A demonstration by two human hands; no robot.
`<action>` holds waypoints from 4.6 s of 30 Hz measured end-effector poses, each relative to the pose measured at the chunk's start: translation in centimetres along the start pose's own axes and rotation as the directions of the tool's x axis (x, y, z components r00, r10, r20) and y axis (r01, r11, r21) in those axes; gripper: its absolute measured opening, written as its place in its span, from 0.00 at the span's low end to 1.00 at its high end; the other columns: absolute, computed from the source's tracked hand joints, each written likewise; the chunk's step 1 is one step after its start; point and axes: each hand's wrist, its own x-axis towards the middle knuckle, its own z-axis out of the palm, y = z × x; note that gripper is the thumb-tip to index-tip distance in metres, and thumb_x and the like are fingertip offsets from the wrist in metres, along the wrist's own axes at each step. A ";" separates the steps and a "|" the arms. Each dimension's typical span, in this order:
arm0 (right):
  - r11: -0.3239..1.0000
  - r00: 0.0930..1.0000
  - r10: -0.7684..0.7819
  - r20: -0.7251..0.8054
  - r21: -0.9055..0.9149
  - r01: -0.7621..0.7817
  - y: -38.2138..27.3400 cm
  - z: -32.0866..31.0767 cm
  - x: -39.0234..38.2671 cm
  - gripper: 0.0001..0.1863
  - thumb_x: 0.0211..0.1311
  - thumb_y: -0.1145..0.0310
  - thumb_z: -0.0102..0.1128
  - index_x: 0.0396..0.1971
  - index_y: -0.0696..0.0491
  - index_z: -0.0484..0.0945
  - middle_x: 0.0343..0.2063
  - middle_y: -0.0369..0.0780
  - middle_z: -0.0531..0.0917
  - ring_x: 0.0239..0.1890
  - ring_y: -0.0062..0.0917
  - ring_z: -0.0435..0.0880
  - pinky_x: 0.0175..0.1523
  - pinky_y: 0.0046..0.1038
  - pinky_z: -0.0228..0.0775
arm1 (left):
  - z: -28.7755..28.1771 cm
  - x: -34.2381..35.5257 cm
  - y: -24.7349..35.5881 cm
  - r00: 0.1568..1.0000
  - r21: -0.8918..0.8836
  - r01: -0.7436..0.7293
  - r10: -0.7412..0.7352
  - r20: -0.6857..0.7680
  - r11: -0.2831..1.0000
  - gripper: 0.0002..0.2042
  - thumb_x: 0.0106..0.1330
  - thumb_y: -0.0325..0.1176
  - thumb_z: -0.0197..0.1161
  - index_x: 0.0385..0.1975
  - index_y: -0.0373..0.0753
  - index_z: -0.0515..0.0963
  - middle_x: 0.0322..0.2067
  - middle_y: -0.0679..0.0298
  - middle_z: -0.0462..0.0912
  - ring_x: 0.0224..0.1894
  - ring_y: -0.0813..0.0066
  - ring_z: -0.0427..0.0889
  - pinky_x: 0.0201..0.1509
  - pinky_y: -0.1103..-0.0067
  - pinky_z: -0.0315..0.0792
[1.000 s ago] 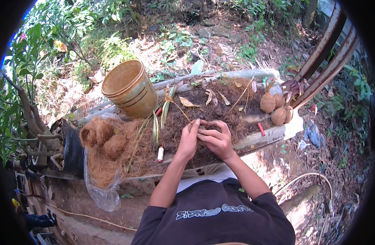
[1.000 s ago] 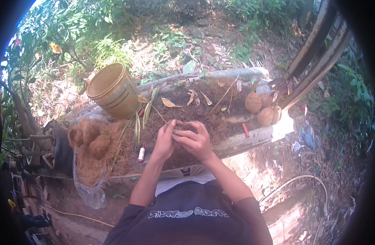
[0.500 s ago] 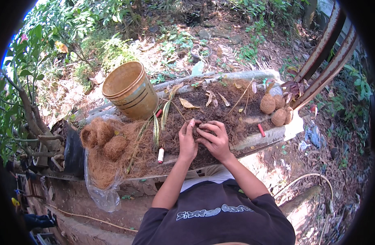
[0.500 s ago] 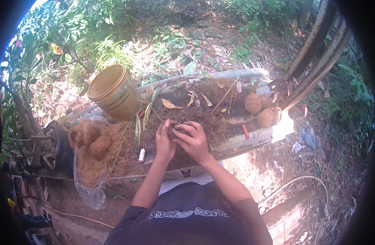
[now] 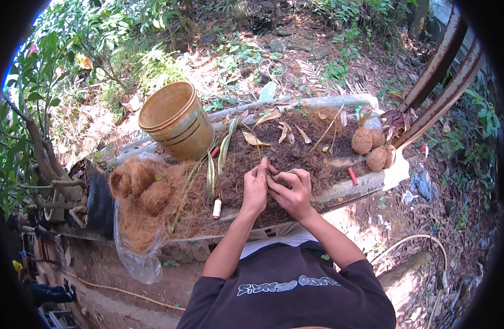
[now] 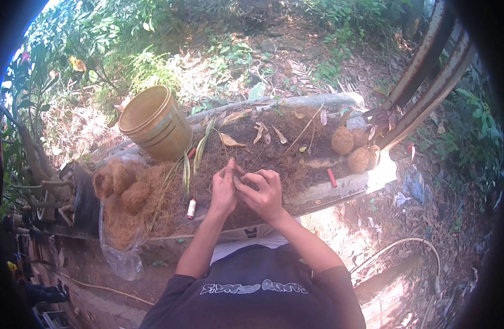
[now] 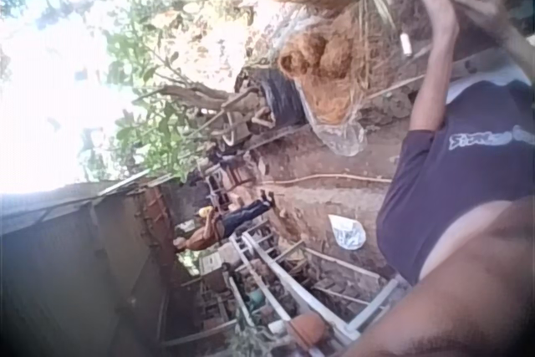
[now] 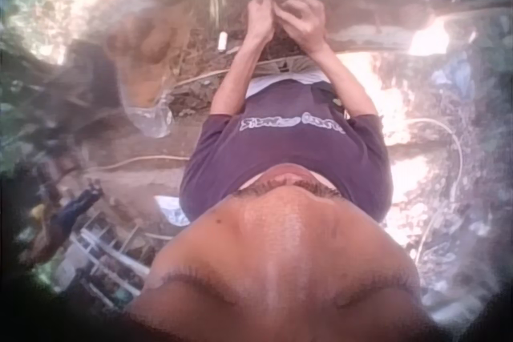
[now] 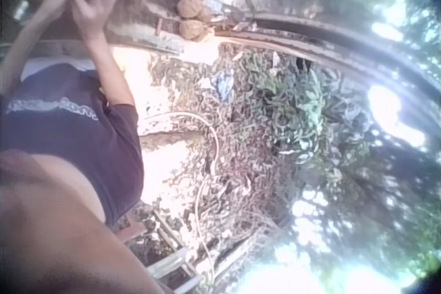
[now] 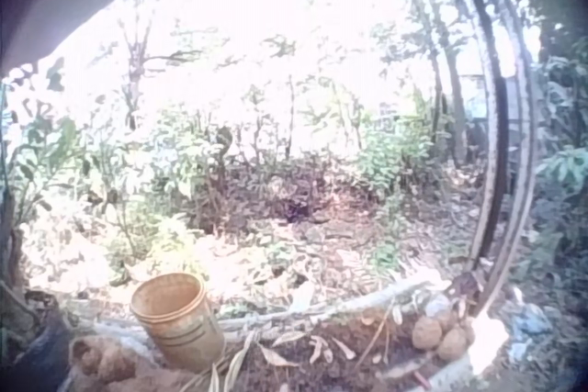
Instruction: The person holds a coconut and applies a red substance to it, then places it on a soil bed. They repeatedly gather soil, form it into balls, and place them on the bed, occasionally using a small stick to adjust the soil.
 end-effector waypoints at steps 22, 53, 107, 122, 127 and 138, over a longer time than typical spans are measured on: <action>0.992 0.992 0.008 0.122 0.121 -0.023 -0.2 -1.4 2.0 0.15 0.35 0.68 0.71 0.31 0.44 0.84 0.34 0.32 0.75 0.41 0.31 0.72 0.46 0.32 0.68 | -0.6 -0.4 1.0 0.996 -0.085 0.077 -0.080 -0.032 0.993 0.20 0.69 0.48 0.50 0.23 0.37 0.72 0.20 0.68 0.73 0.23 0.82 0.72 0.24 0.84 0.67; 0.924 0.976 0.204 0.078 0.313 -0.218 -0.1 0.0 1.1 0.10 0.40 0.73 0.68 0.28 0.51 0.83 0.31 0.32 0.83 0.38 0.32 0.76 0.49 0.34 0.67 | -0.2 -1.4 0.1 0.996 -0.255 -0.082 0.091 0.024 0.963 0.07 0.69 0.31 0.50 0.40 0.36 0.72 0.36 0.64 0.75 0.39 0.78 0.75 0.42 0.81 0.71; 0.911 0.738 0.395 0.547 -0.337 -0.238 2.7 -4.3 0.3 0.06 0.49 0.69 0.60 0.28 0.52 0.82 0.33 0.40 0.80 0.40 0.31 0.77 0.44 0.33 0.67 | -3.4 -1.9 0.5 0.992 -0.080 -0.114 0.109 -0.060 0.990 0.07 0.61 0.29 0.62 0.31 0.37 0.70 0.22 0.68 0.73 0.19 0.84 0.70 0.20 0.87 0.62; 0.897 0.637 0.325 0.698 -0.441 0.026 -1.5 -1.6 -2.0 0.16 0.49 0.75 0.51 0.39 0.64 0.75 0.38 0.49 0.77 0.48 0.38 0.75 0.48 0.29 0.72 | -3.3 -1.5 -0.3 0.994 -0.093 -0.040 0.030 -0.104 0.995 0.06 0.64 0.32 0.59 0.32 0.38 0.71 0.21 0.67 0.74 0.19 0.82 0.71 0.19 0.86 0.61; 0.923 0.534 0.371 0.760 -0.362 -0.127 0.3 -1.9 -0.7 0.10 0.48 0.74 0.54 0.31 0.58 0.77 0.32 0.42 0.78 0.40 0.35 0.79 0.38 0.34 0.75 | -2.9 -1.3 -0.3 0.997 -0.101 -0.029 0.021 -0.078 0.994 0.06 0.64 0.32 0.58 0.32 0.38 0.70 0.21 0.67 0.74 0.19 0.82 0.71 0.20 0.86 0.62; 0.885 0.759 0.404 0.510 -0.426 -0.185 3.9 -1.9 1.4 0.13 0.49 0.75 0.56 0.38 0.55 0.78 0.37 0.42 0.78 0.41 0.32 0.78 0.41 0.30 0.76 | -3.6 -0.9 -0.3 0.999 -0.195 -0.002 0.010 0.044 0.981 0.10 0.67 0.40 0.53 0.34 0.39 0.69 0.27 0.63 0.74 0.24 0.76 0.73 0.24 0.82 0.65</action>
